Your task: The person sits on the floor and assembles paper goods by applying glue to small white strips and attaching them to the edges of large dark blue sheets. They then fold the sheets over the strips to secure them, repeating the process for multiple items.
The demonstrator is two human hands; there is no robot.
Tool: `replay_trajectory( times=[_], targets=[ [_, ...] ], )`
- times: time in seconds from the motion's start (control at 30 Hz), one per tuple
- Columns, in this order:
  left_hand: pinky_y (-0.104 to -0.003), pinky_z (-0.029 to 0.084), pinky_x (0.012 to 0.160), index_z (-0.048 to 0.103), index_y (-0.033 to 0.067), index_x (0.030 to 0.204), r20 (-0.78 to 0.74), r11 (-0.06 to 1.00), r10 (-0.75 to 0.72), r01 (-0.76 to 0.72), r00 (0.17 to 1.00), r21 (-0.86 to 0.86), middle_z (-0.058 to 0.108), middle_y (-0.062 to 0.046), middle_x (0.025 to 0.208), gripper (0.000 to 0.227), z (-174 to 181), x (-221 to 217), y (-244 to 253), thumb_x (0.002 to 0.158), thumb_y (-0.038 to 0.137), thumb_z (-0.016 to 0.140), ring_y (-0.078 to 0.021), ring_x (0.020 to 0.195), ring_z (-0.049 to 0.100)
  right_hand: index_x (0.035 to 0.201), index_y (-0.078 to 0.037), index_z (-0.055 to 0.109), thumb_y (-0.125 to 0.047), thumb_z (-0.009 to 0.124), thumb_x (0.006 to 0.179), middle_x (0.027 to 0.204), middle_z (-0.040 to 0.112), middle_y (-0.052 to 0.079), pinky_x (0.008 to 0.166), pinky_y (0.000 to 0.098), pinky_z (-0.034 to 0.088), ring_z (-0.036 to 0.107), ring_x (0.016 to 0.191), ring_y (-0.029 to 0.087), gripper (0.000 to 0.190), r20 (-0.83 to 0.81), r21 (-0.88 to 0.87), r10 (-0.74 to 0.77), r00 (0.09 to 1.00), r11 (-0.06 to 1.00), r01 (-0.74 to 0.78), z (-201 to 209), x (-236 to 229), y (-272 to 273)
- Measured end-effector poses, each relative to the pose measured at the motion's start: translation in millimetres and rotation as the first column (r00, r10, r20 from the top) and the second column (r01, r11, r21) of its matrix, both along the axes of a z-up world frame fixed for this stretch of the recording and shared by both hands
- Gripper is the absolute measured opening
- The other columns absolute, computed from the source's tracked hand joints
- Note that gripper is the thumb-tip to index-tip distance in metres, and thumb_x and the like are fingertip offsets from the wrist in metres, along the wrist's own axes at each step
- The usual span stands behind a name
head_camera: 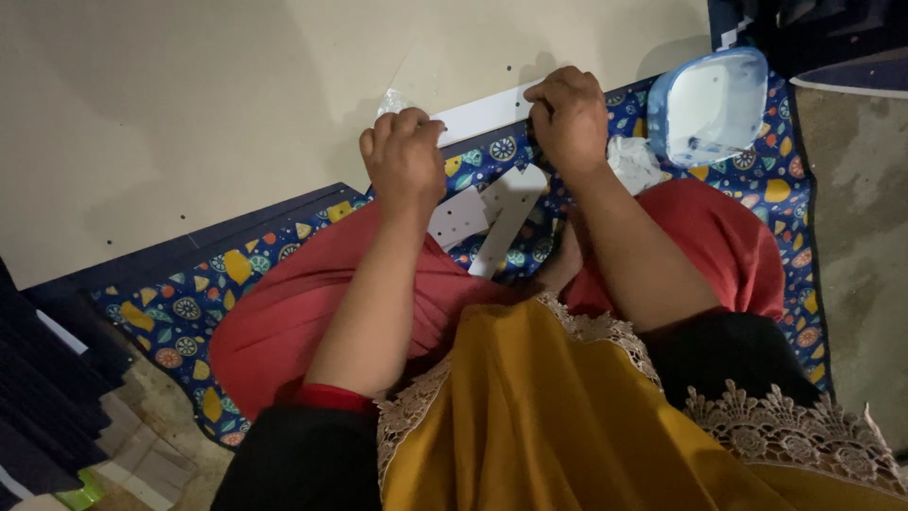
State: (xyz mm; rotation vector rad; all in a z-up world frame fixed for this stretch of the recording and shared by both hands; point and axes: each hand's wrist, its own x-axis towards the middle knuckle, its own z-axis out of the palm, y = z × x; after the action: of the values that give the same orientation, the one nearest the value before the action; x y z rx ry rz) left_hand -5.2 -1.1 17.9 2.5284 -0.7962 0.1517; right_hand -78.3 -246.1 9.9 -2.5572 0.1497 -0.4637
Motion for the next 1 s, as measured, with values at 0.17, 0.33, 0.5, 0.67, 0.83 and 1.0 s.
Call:
replay_trajectory(
  times=[0.17, 0.33, 0.5, 0.67, 0.83, 1.0],
  targets=[
    [-0.044, 0.038, 0.079, 0.082, 0.0186, 0.092, -0.001, 1.0, -0.006, 0.006, 1.0, -0.008, 0.067, -0.001, 0.104, 0.024, 3.6, -1.0, -1.9, 0.081, 0.004, 0.067, -0.0293, 0.095, 0.055, 0.094, -0.002, 0.081, 0.009, 0.067, 0.082, 0.093, 0.071, 0.013, 0.077, 0.0428, 0.054, 0.065, 0.084, 0.032, 0.022, -0.006, -0.001, -0.007, 1.0, 1.0, 0.007, 1.1, 0.5, -0.5],
    [-0.044, 0.036, 0.081, 0.082, 0.0177, 0.088, -0.001, 1.0, 0.0, 0.0, 1.0, 0.006, 0.066, 0.0, 0.102, 0.025, 4.7, -1.3, -1.9, 0.08, 0.002, 0.064, -0.0284, 0.095, 0.054, 0.095, -0.001, 0.08, 0.01, 0.063, 0.082, 0.093, 0.07, 0.013, 0.077, 0.0435, 0.051, 0.062, 0.085, 0.033, 0.024, -0.02, 0.04, -0.003, 1.0, 0.999, 0.004, 3.9, 1.0, 0.8],
    [-0.043, 0.038, 0.081, 0.079, 0.0169, 0.1, 0.015, 1.0, 0.017, -0.017, 1.0, 0.02, 0.069, 0.0, 0.104, 0.028, 1.7, -2.0, -2.4, 0.08, 0.001, 0.067, -0.028, 0.097, 0.056, 0.095, -0.001, 0.079, 0.01, 0.064, 0.082, 0.093, 0.071, 0.013, 0.079, 0.0431, 0.053, 0.064, 0.086, 0.033, 0.022, -0.005, 0.043, -0.004, 1.0, 0.999, 0.004, 1.4, 0.7, -0.4],
    [-0.045, 0.038, 0.082, 0.08, 0.0178, 0.102, -0.048, 1.0, 0.008, -0.007, 0.999, 0.02, 0.069, 0.001, 0.104, 0.027, 3.1, -1.1, -2.9, 0.082, 0.006, 0.066, -0.0293, 0.099, 0.056, 0.099, 0.0, 0.077, 0.003, 0.068, 0.088, 0.094, 0.074, 0.015, 0.077, 0.0444, 0.053, 0.068, 0.085, 0.033, 0.014, 0.031, 0.017, -0.014, 0.999, 1.0, 0.013, 6.2, 3.9, 8.0],
    [-0.045, 0.036, 0.076, 0.071, 0.0118, 0.081, 0.079, 0.999, 0.007, -0.01, 0.997, 0.037, 0.061, -0.003, 0.095, 0.012, 6.3, -4.0, -5.7, 0.078, 0.007, 0.06, -0.0307, 0.089, 0.052, 0.12, -0.011, 0.06, -0.02, 0.068, 0.096, 0.115, 0.061, 0.013, 0.087, 0.0462, 0.044, 0.056, 0.106, 0.031, 0.027, -0.018, -0.197, -0.189, 0.982, 0.963, 0.182, 23.1, 11.9, 46.0],
    [-0.046, 0.036, 0.083, 0.079, 0.0158, 0.09, 0.052, 0.998, 0.014, -0.017, 0.999, 0.068, 0.067, -0.001, 0.107, 0.019, 0.9, -3.5, -6.7, 0.082, 0.01, 0.062, -0.0303, 0.098, 0.055, 0.122, -0.009, 0.063, -0.035, 0.056, 0.102, 0.119, 0.061, 0.019, 0.097, 0.0569, 0.039, 0.054, 0.109, 0.039, 0.033, -0.185, -0.268, -0.135, 0.974, 0.96, 0.082, -14.5, 18.4, 91.7]
  ],
)
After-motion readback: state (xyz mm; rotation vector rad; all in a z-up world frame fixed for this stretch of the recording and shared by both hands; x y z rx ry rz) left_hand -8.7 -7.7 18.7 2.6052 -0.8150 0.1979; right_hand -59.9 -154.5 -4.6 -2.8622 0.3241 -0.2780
